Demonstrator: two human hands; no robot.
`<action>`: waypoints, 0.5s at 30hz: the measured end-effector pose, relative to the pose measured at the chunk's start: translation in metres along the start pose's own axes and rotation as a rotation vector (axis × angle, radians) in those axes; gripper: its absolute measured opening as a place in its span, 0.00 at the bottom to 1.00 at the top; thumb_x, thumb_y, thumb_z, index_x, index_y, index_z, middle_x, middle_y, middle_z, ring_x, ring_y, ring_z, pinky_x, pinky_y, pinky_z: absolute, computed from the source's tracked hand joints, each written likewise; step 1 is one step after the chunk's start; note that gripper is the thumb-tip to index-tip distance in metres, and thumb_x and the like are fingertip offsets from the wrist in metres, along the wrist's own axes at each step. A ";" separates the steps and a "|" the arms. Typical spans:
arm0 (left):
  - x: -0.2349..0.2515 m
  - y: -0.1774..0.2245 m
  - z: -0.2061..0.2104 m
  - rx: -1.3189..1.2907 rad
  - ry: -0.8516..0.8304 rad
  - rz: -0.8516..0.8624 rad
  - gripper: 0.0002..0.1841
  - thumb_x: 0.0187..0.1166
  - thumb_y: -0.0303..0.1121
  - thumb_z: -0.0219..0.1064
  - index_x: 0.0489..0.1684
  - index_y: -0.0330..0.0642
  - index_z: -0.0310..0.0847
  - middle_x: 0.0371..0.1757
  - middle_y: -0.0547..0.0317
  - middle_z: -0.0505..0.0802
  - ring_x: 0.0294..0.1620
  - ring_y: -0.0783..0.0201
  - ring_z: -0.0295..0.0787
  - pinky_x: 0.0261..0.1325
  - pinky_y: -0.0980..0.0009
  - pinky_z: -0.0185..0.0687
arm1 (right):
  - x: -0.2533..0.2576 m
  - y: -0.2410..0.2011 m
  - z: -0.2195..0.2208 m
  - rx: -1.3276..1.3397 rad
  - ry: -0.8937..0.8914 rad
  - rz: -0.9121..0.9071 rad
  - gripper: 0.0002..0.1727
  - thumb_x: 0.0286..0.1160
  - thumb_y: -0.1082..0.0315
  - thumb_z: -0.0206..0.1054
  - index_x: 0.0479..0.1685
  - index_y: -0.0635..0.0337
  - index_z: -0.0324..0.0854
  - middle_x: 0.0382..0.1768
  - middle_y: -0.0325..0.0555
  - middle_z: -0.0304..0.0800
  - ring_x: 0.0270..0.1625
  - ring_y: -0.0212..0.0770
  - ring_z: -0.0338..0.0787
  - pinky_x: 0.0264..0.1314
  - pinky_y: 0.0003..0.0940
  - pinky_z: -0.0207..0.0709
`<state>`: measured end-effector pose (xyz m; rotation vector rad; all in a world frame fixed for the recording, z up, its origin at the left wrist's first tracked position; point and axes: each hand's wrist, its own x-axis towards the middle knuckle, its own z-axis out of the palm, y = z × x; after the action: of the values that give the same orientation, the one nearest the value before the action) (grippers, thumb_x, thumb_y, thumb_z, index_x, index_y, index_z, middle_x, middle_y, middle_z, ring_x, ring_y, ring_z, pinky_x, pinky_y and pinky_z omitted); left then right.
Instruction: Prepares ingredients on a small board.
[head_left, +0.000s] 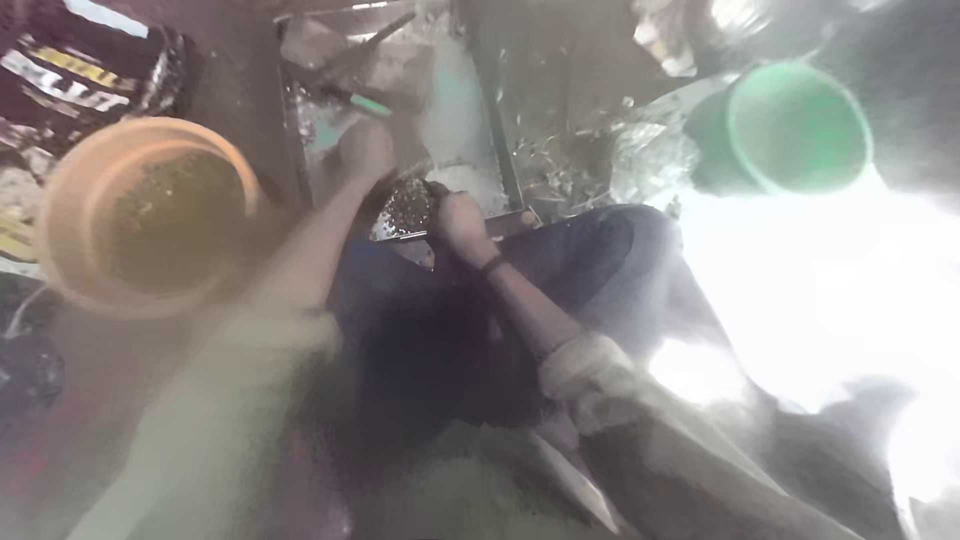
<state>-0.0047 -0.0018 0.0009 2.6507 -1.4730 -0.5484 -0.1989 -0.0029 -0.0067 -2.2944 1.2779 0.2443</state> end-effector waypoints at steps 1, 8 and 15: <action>0.000 0.001 -0.001 -0.004 -0.011 -0.015 0.12 0.78 0.36 0.65 0.48 0.40 0.92 0.57 0.36 0.93 0.63 0.34 0.90 0.61 0.29 0.82 | 0.004 -0.004 -0.005 0.020 0.028 -0.009 0.24 0.83 0.59 0.62 0.79 0.44 0.79 0.50 0.57 0.95 0.52 0.60 0.95 0.49 0.63 0.88; 0.004 -0.004 0.005 0.031 -0.015 -0.014 0.12 0.80 0.39 0.67 0.51 0.45 0.91 0.57 0.38 0.93 0.62 0.35 0.91 0.58 0.30 0.84 | 0.029 -0.036 -0.027 0.072 -0.007 -0.065 0.16 0.83 0.60 0.63 0.55 0.62 0.88 0.54 0.60 0.93 0.59 0.61 0.93 0.56 0.63 0.86; 0.003 -0.001 0.002 0.021 0.002 -0.089 0.14 0.84 0.38 0.63 0.54 0.43 0.91 0.59 0.37 0.93 0.63 0.35 0.90 0.60 0.30 0.83 | 0.052 -0.055 -0.006 0.107 -0.013 -0.064 0.17 0.78 0.56 0.69 0.50 0.62 0.89 0.54 0.61 0.92 0.59 0.63 0.92 0.54 0.66 0.86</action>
<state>-0.0034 -0.0033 -0.0016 2.7430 -1.3738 -0.5389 -0.1248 -0.0210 -0.0030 -2.2343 1.1804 0.1645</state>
